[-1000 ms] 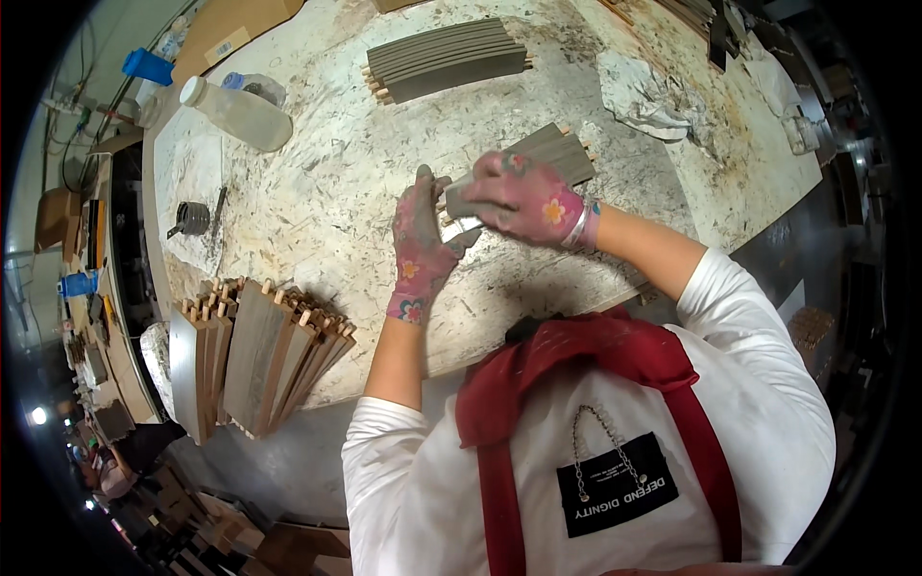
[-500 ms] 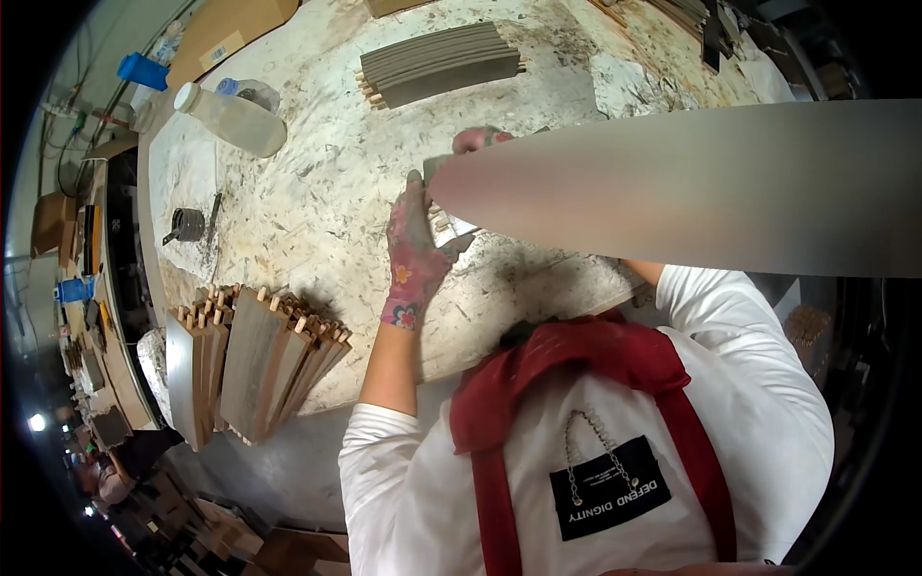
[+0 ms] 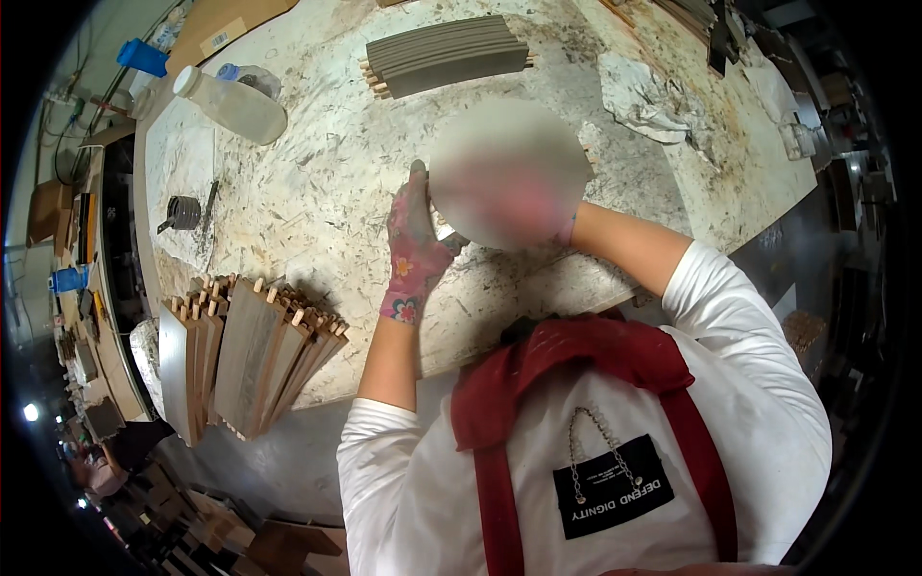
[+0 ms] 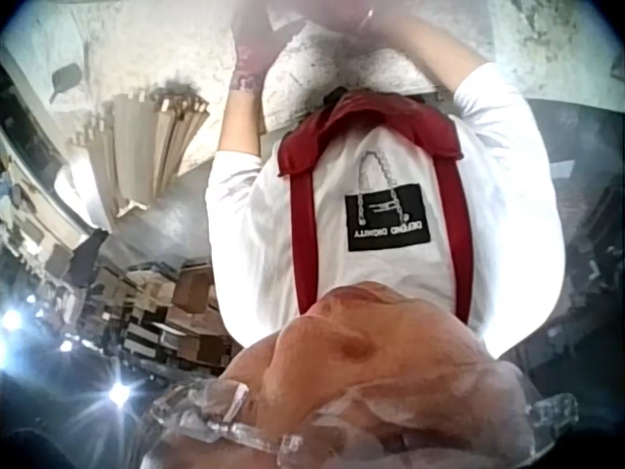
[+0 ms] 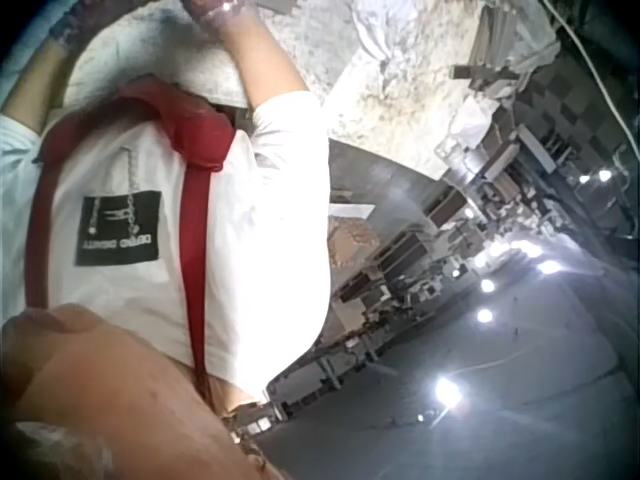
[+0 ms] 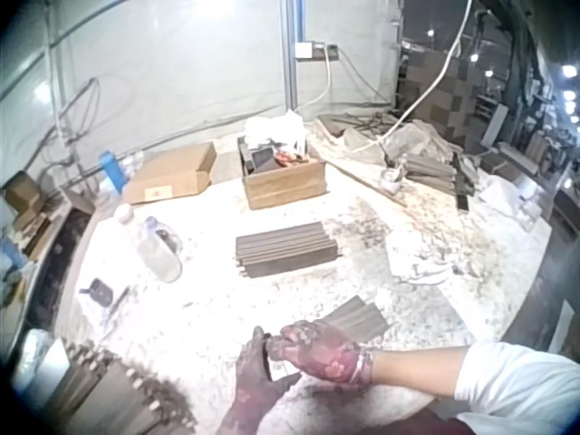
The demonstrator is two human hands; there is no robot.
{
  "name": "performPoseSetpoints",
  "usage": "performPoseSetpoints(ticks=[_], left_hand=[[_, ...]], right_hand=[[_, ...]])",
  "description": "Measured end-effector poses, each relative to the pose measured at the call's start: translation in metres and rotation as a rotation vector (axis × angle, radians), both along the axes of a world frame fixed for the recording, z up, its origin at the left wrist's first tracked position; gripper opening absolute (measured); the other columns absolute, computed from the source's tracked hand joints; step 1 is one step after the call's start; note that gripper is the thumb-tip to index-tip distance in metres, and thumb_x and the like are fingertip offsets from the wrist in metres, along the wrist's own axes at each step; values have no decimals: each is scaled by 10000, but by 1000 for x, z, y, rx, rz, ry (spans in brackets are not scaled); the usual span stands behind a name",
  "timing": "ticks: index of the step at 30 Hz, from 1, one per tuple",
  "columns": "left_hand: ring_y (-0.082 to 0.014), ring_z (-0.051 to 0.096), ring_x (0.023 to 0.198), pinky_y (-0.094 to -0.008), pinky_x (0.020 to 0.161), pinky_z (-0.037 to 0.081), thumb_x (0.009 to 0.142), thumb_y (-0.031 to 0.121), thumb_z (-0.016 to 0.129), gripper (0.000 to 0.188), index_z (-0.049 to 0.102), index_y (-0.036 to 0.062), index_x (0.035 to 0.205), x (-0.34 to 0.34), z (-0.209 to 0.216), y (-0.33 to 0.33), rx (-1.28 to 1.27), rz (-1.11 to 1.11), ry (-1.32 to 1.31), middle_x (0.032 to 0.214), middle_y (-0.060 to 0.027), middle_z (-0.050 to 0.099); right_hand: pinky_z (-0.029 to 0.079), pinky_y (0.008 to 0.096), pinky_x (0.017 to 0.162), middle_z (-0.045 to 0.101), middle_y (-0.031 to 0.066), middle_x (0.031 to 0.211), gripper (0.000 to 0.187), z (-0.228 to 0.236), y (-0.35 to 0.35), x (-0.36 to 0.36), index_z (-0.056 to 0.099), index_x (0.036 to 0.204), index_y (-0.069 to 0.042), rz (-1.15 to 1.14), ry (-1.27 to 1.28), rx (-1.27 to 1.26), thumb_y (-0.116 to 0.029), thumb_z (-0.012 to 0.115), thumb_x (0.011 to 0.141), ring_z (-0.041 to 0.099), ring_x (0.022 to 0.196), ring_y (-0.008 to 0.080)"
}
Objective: The person sands the sides and edges of several wooden slats by hand using a piece of sandpaper, wiping dust from the slats with a white cloth, and stacking them on a table.
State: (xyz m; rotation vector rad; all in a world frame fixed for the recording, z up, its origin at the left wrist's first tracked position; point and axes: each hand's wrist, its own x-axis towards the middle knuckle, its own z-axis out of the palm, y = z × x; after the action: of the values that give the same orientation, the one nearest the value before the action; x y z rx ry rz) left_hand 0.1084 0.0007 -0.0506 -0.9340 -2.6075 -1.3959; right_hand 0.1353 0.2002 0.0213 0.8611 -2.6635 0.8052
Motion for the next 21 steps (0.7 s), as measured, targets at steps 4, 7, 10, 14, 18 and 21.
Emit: performPoseSetpoints(ticks=[4,7,10,14,18,21], left_hand=[[-325,628,1145,-406,971,521,730,182,889,1095,188,-8,1549,-2,-11,1,18,-1,40,1269,-202,605],[-321,634,1121,-405,970,519,757,223,872,1076,182,-7,1550,-1,1,3,-3,7,34,1269,-193,608],[-313,632,1121,-406,972,517,754,219,875,1084,176,13,1558,-1,11,2,-72,8,48,1268,-199,606],[-317,625,1141,-402,972,519,733,221,888,1071,221,-31,1532,0,0,2,28,16,-32,1257,-206,615],[-318,637,1114,-402,954,529,730,191,888,1084,203,-14,1544,2,17,3,-44,17,31,1240,-204,622],[-324,641,1107,-404,950,531,731,198,888,1092,195,-14,1547,-1,5,4,6,-4,73,1236,-205,625]], right_hand=[[491,444,899,605,119,1155,299,-2,1,3,660,1118,-159,-17,39,54,-139,642,820,613,1059,313],[488,439,900,597,112,1176,298,-15,2,3,657,1122,-153,21,-31,87,-143,643,825,602,1069,314],[491,449,890,596,111,1167,286,2,-2,-3,663,1108,-163,4,18,78,-150,650,822,591,1091,315],[491,442,896,597,103,1146,282,-8,1,-3,663,1108,-169,-18,70,86,-159,651,826,596,1087,303],[500,428,886,598,96,1133,269,-2,-1,-1,669,1096,-172,-11,19,116,-163,644,828,600,1077,305],[505,421,879,600,90,1133,268,4,0,-5,670,1106,-178,-24,15,118,-163,627,842,604,1074,293]])
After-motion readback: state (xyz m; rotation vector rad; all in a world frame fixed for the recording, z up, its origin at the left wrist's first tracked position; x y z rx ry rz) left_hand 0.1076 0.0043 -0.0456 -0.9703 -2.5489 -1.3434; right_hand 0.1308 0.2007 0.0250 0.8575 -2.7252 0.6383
